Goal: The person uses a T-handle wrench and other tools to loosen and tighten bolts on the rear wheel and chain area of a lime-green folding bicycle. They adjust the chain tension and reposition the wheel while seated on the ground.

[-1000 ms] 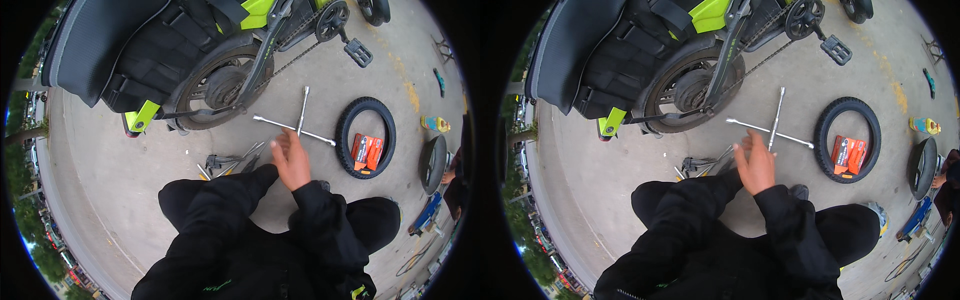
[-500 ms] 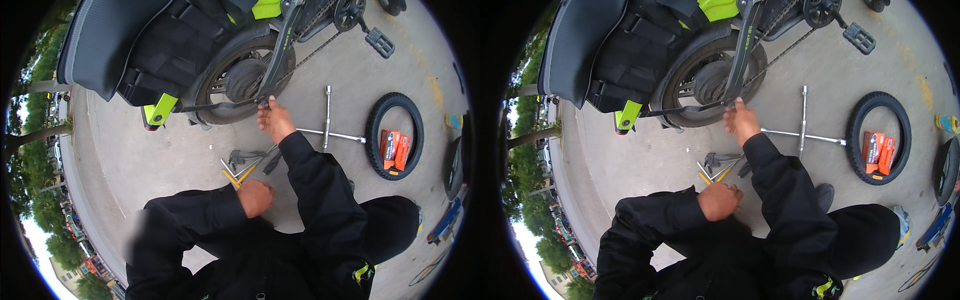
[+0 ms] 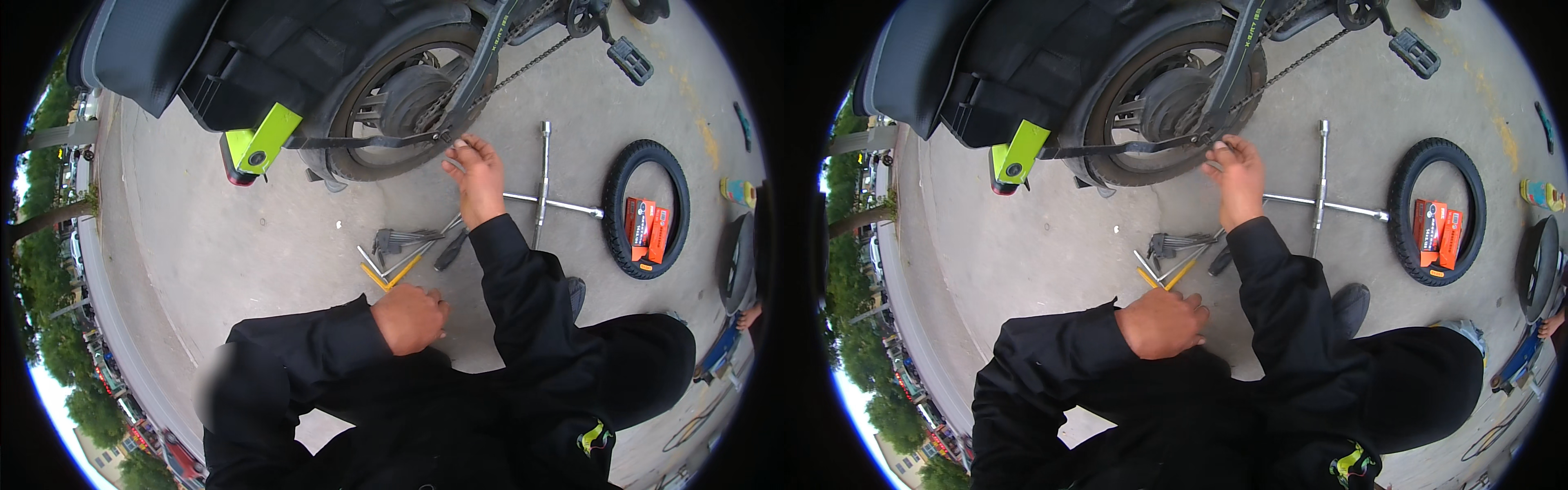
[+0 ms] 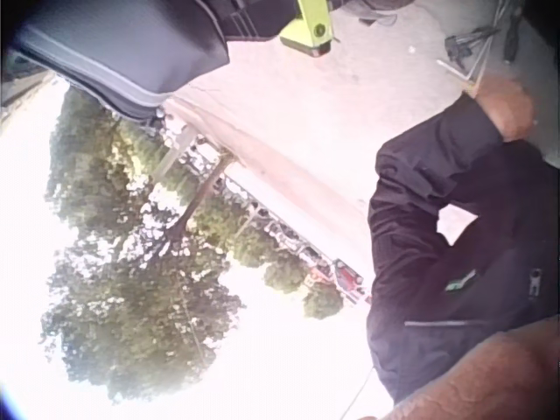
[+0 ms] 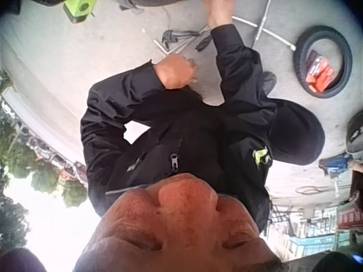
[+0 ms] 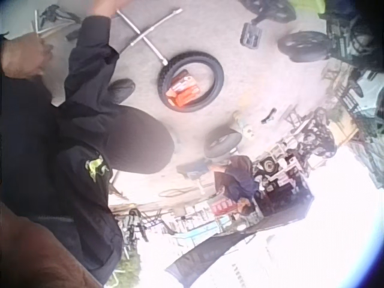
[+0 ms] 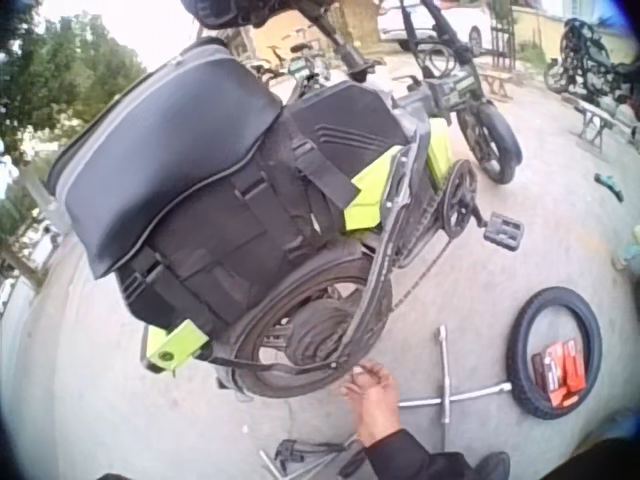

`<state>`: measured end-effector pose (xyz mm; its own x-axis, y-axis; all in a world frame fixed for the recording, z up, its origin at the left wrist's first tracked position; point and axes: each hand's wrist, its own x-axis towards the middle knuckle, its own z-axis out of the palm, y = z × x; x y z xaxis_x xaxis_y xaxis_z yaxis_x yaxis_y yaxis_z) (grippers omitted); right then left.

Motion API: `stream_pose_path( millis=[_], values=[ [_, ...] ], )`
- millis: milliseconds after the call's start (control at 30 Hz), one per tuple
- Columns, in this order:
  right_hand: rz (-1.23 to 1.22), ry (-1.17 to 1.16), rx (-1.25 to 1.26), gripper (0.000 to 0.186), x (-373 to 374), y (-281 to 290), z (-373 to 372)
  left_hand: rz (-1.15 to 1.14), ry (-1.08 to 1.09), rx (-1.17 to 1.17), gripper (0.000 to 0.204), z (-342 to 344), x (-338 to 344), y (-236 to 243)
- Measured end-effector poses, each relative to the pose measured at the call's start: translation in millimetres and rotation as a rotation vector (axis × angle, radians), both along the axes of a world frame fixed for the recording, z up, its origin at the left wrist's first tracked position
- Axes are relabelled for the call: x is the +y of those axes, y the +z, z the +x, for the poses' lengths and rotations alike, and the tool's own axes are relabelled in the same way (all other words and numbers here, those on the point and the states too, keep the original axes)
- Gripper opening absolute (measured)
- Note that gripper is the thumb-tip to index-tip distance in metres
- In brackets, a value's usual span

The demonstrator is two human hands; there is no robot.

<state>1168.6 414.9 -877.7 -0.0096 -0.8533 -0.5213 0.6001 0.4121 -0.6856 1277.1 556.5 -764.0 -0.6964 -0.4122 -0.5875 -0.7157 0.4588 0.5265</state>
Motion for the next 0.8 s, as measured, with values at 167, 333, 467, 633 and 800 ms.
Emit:
stream_pose_path(
  millis=[167, 333, 467, 633, 800],
  values=[
    [0.047, 0.092, -0.107, 0.028, -5.5, 0.2, 1.2, -0.055, 0.009, -0.025, 0.034, -0.3, 7.9, 6.7],
    [0.187, 0.117, -0.11, 0.023, -18.9, 3.8, 8.0, -0.084, 0.01, -0.054, 0.034, -2.5, 9.2, 7.2],
    [0.164, 0.201, 0.096, 0.022, -26.9, 12.6, 3.9, -0.1, 0.01, -0.067, 0.034, -4.0, 7.5, 6.7],
    [0.25, 0.192, 0.085, 0.022, -36.2, 20.5, 0.2, -0.104, 0.02, -0.051, 0.034, -8.3, 4.4, 4.9],
    [0.271, 0.218, 0.069, 0.023, -40.7, 18.2, 1.3, -0.095, 0.059, -0.043, 0.033, -9.2, 3.4, 3.7]
  ],
)
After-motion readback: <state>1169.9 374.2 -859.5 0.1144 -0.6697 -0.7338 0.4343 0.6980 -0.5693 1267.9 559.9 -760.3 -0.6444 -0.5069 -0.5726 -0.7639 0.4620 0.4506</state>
